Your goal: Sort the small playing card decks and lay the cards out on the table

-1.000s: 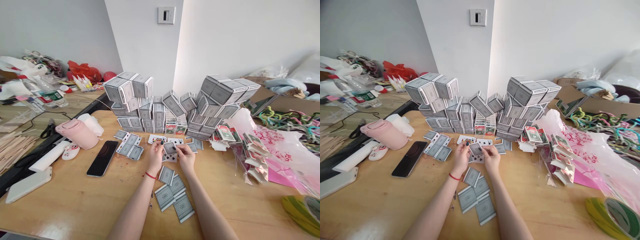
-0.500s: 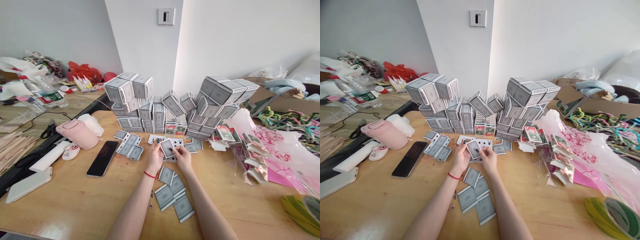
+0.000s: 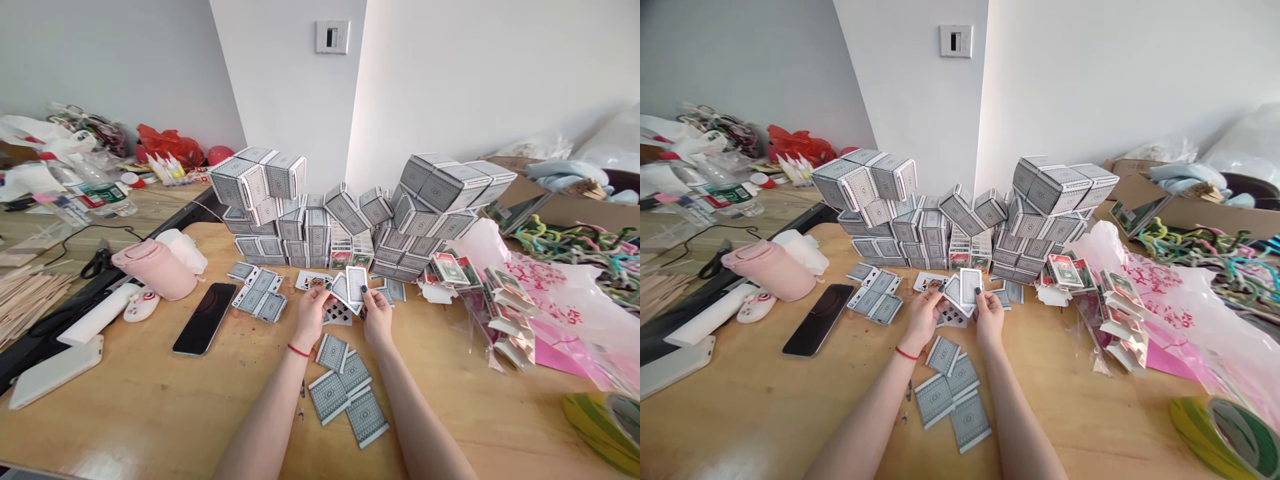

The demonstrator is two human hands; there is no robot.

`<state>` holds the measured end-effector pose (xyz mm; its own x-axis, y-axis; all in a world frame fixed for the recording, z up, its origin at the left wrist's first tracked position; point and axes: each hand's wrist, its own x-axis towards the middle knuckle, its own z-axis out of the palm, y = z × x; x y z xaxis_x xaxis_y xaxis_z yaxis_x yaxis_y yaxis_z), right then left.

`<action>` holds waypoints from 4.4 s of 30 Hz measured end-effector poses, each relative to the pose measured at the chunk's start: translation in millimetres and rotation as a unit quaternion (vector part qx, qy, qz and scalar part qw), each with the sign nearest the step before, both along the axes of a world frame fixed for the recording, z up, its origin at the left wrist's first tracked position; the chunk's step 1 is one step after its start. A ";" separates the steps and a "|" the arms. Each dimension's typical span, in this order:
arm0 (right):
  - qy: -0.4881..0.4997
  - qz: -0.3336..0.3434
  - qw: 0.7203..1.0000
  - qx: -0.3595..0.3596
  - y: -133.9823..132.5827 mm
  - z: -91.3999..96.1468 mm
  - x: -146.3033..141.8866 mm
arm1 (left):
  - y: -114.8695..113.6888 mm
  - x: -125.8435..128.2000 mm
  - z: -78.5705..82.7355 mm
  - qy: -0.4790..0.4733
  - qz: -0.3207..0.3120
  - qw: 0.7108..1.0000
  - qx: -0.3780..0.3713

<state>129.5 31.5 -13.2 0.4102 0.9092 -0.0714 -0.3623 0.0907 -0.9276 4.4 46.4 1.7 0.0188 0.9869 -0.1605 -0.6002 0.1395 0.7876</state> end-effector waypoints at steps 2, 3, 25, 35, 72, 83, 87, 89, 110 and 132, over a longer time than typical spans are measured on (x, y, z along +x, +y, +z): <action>0.006 0.001 1.000 0.003 -0.2 1.5 -0.2 | 0.1 -0.5 1.5 -0.009 0.019 1.000 -0.004; 0.007 0.005 1.000 0.002 -0.5 2.3 -0.4 | 0.2 -0.9 2.1 -0.011 0.025 1.000 -0.002; -0.091 0.089 0.992 0.014 -4.4 3.8 -2.4 | -5.0 -5.6 7.0 0.256 -0.005 0.961 0.099; -0.090 0.082 0.993 0.014 -5.6 5.8 -1.2 | -5.8 -6.7 3.7 0.355 0.000 0.920 0.164; -0.036 0.071 0.997 -0.005 -0.4 -2.4 1.8 | -9.9 -4.6 -1.5 0.380 0.023 0.910 0.166; -0.058 0.097 0.994 -0.001 0.5 -6.0 3.5 | -6.0 -6.1 6.3 0.285 0.009 0.951 0.118; -0.068 0.109 0.992 0.007 -0.6 -4.1 2.9 | -3.9 -7.9 5.3 0.311 0.031 0.945 0.097; -0.069 0.112 0.991 0.007 -0.9 -3.4 2.7 | -2.8 -8.0 3.5 0.310 0.030 0.946 0.092; -0.075 0.124 0.989 -0.008 -0.8 -2.5 0.9 | -1.8 -7.0 2.0 0.316 0.027 0.943 0.099; -0.095 0.137 0.986 -0.017 -0.6 -2.3 3.9 | -1.8 -14.1 5.4 0.320 -0.003 0.942 0.106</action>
<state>133.4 30.9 -15.6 0.1580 0.9862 -0.0494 -0.1882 -0.0190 -0.9819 -9.7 44.6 7.2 -0.0089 0.9982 0.0589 0.0066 -0.0589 0.9982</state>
